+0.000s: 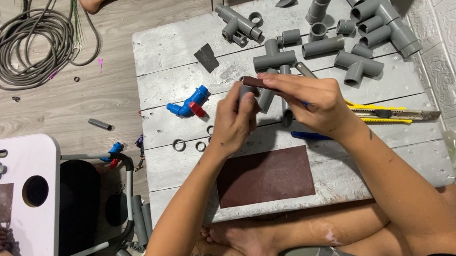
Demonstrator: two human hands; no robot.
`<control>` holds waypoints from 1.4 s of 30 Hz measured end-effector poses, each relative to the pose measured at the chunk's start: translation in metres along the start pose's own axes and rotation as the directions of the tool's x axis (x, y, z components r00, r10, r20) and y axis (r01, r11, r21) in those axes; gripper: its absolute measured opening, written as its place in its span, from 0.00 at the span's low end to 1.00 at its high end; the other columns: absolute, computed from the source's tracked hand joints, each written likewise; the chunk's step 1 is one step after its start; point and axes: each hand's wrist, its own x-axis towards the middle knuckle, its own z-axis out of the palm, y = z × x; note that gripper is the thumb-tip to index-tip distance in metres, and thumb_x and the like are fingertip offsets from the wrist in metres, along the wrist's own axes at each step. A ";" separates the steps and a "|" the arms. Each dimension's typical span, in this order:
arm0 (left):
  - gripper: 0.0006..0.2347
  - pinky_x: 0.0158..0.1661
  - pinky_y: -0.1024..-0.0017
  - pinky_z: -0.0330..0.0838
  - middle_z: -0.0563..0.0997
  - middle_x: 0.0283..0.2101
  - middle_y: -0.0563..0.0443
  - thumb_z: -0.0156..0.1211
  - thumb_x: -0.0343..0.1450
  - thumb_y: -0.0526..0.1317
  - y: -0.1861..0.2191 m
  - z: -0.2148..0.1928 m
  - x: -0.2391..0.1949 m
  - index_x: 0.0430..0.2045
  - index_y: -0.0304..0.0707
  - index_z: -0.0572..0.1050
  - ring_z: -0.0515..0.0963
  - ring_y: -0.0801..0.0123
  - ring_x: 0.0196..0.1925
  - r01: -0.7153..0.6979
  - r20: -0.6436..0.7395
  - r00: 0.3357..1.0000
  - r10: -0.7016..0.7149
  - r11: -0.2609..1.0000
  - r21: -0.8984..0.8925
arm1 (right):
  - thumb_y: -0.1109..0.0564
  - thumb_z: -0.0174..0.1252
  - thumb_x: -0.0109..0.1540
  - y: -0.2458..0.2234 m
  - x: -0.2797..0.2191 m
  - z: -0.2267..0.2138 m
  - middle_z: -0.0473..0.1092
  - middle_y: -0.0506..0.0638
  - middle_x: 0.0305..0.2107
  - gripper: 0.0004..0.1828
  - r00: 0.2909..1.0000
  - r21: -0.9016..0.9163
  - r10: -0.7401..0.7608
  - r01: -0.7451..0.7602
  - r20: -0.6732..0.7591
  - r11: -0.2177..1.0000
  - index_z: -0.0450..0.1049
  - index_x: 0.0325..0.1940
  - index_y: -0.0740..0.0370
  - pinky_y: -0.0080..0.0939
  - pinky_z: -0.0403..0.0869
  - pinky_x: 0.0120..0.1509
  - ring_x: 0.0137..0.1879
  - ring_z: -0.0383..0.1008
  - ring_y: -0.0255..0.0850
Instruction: The person sands the edges of gray PVC pipe fittings using a sanding block on a low table. They then pick up a small ring and fit it onto a pipe segment, checking the fit by hand.
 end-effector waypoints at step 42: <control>0.13 0.19 0.71 0.67 0.73 0.16 0.51 0.45 0.78 0.45 0.028 0.019 -0.001 0.30 0.36 0.72 0.73 0.71 0.16 0.118 -0.041 0.992 -0.122 0.988 -0.098 | 0.74 0.54 0.66 0.005 -0.008 0.004 0.78 0.66 0.46 0.13 0.999 -0.023 -0.012 0.013 0.033 1.000 0.79 0.53 0.72 0.53 0.79 0.55 0.53 0.80 0.59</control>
